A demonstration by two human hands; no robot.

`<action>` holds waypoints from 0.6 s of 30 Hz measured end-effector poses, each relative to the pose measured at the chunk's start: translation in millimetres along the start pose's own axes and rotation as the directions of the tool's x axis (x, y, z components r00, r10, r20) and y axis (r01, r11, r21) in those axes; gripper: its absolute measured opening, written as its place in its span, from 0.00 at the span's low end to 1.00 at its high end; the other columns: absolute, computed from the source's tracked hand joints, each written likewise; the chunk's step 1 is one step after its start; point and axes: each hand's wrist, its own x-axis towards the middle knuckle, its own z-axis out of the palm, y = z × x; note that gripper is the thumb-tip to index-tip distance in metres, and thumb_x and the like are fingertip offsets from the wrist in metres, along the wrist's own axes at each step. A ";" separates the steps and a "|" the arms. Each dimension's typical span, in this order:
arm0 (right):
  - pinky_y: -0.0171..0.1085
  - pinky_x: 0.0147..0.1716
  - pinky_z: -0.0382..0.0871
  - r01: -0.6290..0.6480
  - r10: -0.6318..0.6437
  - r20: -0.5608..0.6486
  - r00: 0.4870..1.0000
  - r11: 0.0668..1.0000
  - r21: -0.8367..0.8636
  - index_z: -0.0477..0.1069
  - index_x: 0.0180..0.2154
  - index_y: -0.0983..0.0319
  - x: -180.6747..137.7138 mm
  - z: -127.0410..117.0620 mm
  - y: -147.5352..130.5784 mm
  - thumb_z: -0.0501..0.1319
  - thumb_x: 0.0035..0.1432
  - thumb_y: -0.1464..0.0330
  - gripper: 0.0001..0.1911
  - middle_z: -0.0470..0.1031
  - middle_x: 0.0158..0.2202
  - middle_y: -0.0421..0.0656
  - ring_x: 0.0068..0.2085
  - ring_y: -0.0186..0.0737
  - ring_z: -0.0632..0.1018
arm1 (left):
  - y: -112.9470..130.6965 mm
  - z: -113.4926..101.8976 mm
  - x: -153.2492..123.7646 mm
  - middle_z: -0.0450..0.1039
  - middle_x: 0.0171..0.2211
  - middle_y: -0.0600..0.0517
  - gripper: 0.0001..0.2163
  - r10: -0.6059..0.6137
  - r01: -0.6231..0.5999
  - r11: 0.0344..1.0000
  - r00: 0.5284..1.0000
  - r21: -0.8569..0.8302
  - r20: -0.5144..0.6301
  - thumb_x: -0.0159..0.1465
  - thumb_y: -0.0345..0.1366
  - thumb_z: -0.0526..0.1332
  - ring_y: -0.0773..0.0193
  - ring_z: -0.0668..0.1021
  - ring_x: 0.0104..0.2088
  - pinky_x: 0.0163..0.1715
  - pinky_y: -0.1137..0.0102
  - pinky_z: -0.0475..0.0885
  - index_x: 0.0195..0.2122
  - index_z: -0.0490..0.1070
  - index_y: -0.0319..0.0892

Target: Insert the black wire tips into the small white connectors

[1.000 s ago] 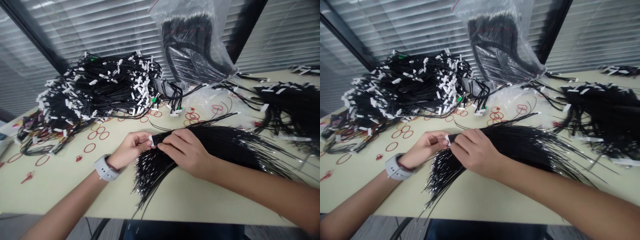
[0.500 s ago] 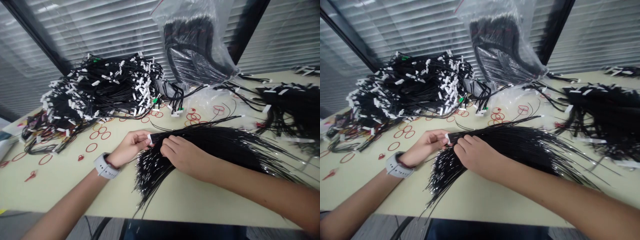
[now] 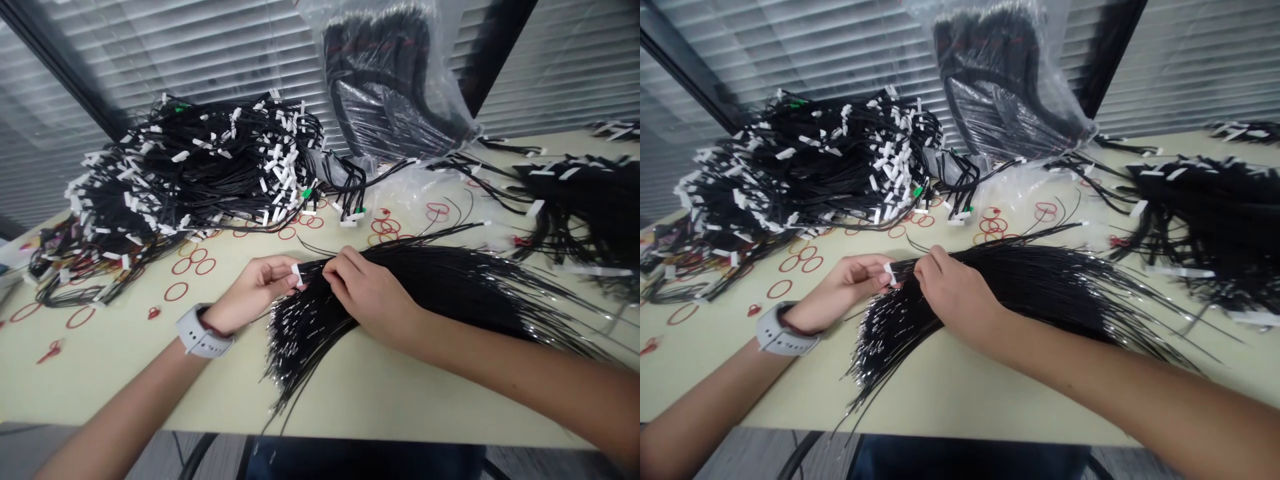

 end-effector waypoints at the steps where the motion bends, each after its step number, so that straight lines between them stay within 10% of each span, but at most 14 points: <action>1: 0.33 0.24 0.61 0.002 -0.002 -0.006 1.000 1.000 -0.001 0.66 0.33 0.67 0.3 0.1 0.2 0.47 0.61 0.74 0.10 0.65 0.31 0.43 0.27 0.33 0.67 | 0.0 0.0 -0.1 0.73 0.29 0.51 0.04 -0.002 0.002 1.000 1.000 0.002 -0.001 0.59 0.30 0.60 0.70 0.74 0.31 0.32 0.77 0.69 0.35 0.70 0.36; 18: 0.33 0.23 0.60 0.095 -0.091 0.062 0.994 0.993 -0.073 0.68 0.34 0.68 -1.3 -1.7 2.7 0.46 0.61 0.76 0.12 0.66 0.31 0.45 0.26 0.33 0.67 | -1.0 -0.5 0.0 0.73 0.29 0.51 0.04 0.008 -0.009 0.999 1.000 0.050 0.020 0.58 0.31 0.60 0.69 0.74 0.31 0.33 0.75 0.69 0.34 0.70 0.37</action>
